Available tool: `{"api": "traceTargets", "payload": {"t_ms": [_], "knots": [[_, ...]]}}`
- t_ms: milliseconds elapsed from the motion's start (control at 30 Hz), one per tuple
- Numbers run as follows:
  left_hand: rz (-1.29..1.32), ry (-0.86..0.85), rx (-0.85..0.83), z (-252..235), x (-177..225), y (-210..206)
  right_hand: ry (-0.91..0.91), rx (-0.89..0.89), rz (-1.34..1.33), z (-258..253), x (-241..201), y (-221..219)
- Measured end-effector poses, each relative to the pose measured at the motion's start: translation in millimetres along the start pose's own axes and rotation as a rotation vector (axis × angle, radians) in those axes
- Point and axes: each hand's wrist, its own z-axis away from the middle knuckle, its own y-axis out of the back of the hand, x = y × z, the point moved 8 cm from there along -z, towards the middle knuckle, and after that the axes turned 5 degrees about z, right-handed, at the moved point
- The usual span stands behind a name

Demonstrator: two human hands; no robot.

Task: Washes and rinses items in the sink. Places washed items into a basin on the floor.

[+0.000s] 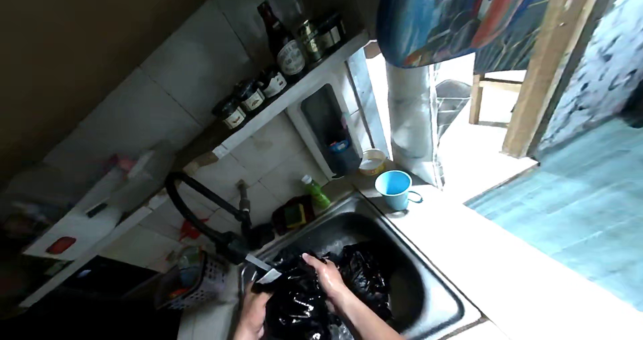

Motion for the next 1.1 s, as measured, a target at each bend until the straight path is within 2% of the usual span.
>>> {"api": "traceTargets", "payload": {"t_ms": [67, 200, 267, 367, 433, 500, 567, 833, 967, 1033, 1100], "knots": [[0.042, 0.064, -0.001, 1.5, -15.1, 11.3, -0.042, -0.065, 0.002, 9.2, -3.5, -11.6], [0.38, 0.103, -0.231, 17.5, -25.2, -7.3, -0.171, -0.35, 0.084, 18.1, -7.2, -38.1], [0.323, 0.107, -0.187, 16.8, -22.4, -11.0, -0.171, -0.318, 0.242, 8.2, -13.3, -37.8], [0.153, 0.132, 0.05, 3.0, -19.7, -8.2, -0.012, -0.124, 0.585, -21.0, -30.3, -11.9], [0.033, 0.113, 0.085, -6.0, -11.7, -9.6, 0.208, -0.08, 0.625, -19.2, -48.3, -4.9], [-0.096, 0.079, 0.068, -11.4, -3.4, -11.1, 0.402, -0.273, 0.639, -0.9, -55.8, -25.1], [-0.172, 0.049, 0.065, -11.6, 3.9, -10.8, 0.451, -0.366, 0.788, 14.7, -48.8, -42.9], [-0.213, 0.021, -0.012, -16.1, 8.7, -12.3, 0.302, -0.201, 0.864, 12.9, -30.9, -44.0], [-0.214, -0.086, -0.104, -21.2, 19.9, -15.4, 0.082, -0.079, 0.836, 1.7, -26.5, -30.4], [-0.349, -0.212, -0.27, -17.0, 32.1, -26.5, 0.048, -0.094, 0.851, -3.7, -27.3, -26.8], [-0.482, -0.267, -0.442, -6.8, 37.3, -42.8, 0.177, -0.215, 0.88, -4.6, -32.8, -38.4]]}}
